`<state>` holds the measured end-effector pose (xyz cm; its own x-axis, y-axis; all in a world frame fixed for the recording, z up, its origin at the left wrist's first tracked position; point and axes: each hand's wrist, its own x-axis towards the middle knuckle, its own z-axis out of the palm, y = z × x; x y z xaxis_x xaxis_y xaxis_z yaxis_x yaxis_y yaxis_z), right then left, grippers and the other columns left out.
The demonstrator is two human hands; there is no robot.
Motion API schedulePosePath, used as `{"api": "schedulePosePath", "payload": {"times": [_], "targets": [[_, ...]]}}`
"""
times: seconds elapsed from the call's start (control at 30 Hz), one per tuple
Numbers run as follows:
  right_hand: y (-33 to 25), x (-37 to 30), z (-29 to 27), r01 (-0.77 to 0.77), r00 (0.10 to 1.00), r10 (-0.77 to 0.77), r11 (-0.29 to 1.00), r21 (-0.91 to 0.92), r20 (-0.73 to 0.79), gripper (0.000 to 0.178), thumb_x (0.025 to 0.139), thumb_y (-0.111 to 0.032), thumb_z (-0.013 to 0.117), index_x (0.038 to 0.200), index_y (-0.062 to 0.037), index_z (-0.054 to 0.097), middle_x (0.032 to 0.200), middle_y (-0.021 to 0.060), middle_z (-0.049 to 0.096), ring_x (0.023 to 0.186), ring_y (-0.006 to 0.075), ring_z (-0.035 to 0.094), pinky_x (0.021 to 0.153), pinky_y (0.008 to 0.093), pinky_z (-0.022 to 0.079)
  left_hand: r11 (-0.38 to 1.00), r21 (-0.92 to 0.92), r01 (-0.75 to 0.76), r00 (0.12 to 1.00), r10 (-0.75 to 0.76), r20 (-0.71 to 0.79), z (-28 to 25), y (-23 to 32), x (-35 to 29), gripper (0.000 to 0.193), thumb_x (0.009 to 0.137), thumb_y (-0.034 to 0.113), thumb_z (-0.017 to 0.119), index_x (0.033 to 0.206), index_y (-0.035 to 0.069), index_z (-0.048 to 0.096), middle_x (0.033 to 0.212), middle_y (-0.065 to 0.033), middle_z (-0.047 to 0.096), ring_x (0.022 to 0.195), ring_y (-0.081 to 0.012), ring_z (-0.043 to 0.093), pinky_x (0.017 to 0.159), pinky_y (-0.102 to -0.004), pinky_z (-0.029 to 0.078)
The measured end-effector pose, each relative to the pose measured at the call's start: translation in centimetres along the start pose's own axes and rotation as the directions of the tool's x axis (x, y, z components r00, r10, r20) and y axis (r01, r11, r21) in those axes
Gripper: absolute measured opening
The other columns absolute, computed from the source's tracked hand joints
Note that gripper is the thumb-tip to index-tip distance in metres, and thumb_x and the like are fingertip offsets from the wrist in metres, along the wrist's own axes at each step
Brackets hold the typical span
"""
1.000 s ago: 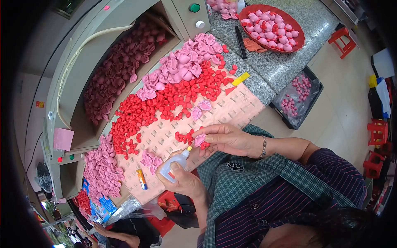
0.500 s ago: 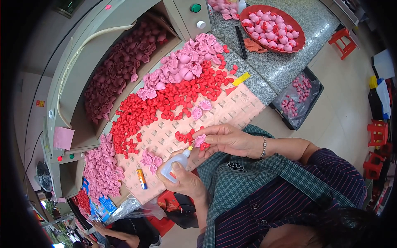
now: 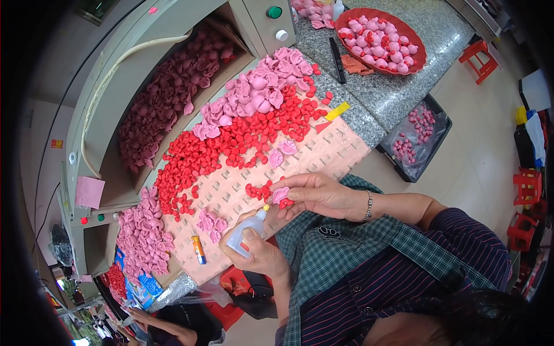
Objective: Assembling small pink and red toy parts using glue at a factory workbench.
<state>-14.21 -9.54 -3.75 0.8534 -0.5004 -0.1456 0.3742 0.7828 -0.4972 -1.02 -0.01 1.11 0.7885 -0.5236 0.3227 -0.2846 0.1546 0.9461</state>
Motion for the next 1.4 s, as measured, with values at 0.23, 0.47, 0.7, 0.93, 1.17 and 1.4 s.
{"api": "schedulePosePath", "payload": {"times": [0.23,0.47,0.7,0.93,1.17,1.4], "targets": [[-0.04,-0.03,0.16,0.01,1.0,-0.01,1.0,0.006,-0.003,0.039,0.102,-0.014,0.052,0.138,0.0003,0.047,0.12,0.0181,0.064,0.1,0.0228,0.069,0.089,0.0342,0.056,1.0,0.029,-0.012,1.0,0.012,-0.001,-0.09,0.06,-0.1,0.034,0.096,0.025,0.061,0.102,-0.005,0.047,0.088,-0.0212,0.066,0.077,-0.023,0.064,0.071,-0.0318,0.053],[-0.06,0.0,0.2,0.017,1.0,-0.018,1.0,-0.007,-0.022,0.042,0.102,-0.013,0.051,0.141,0.0012,0.045,0.115,0.0162,0.065,0.101,0.0239,0.068,0.091,0.0359,0.055,0.998,0.06,-0.018,1.0,0.017,0.006,-0.25,0.2,-0.21,0.033,0.095,0.023,0.061,0.103,-0.005,0.047,0.089,-0.021,0.066,0.077,-0.0224,0.064,0.071,-0.0316,0.054],[-0.07,0.03,0.03,0.02,0.999,-0.021,0.999,-0.04,-0.027,0.043,0.101,-0.01,0.053,0.141,0.0016,0.045,0.116,0.0171,0.066,0.1,0.0233,0.069,0.09,0.0351,0.056,0.999,0.04,-0.007,1.0,0.007,-0.001,0.02,0.24,-0.22,0.032,0.094,0.02,0.062,0.106,-0.006,0.048,0.092,-0.0204,0.066,0.078,-0.0225,0.065,0.071,-0.0309,0.054],[-0.03,0.04,-0.15,0.019,1.0,-0.02,0.999,-0.043,-0.015,0.043,0.1,-0.009,0.054,0.141,0.0022,0.044,0.119,0.0178,0.065,0.101,0.0241,0.069,0.089,0.0355,0.057,0.998,0.048,-0.041,0.999,0.04,0.007,0.06,-0.09,-0.26,0.03,0.094,0.018,0.06,0.107,-0.005,0.047,0.092,-0.0218,0.066,0.079,-0.0242,0.066,0.071,-0.0327,0.055],[-0.11,-0.01,-0.01,0.019,1.0,-0.019,1.0,-0.021,-0.018,0.043,0.101,-0.009,0.053,0.142,0.0015,0.044,0.118,0.0186,0.065,0.1,0.0242,0.069,0.089,0.0357,0.057,1.0,0.006,-0.03,0.999,0.03,0.013,0.13,-0.16,-0.32,0.031,0.093,0.018,0.061,0.107,-0.005,0.047,0.092,-0.0225,0.066,0.08,-0.0253,0.066,0.073,-0.0347,0.056],[-0.12,-0.04,0.02,0.011,1.0,-0.012,0.999,-0.037,-0.028,0.044,0.101,-0.011,0.053,0.143,0.0,0.043,0.113,0.0194,0.067,0.098,0.0228,0.07,0.089,0.0348,0.057,0.998,0.053,-0.036,0.999,0.036,0.008,-0.01,0.08,-0.35,0.031,0.094,0.02,0.062,0.106,-0.004,0.047,0.092,-0.0213,0.066,0.079,-0.0233,0.066,0.073,-0.0321,0.054]]}}
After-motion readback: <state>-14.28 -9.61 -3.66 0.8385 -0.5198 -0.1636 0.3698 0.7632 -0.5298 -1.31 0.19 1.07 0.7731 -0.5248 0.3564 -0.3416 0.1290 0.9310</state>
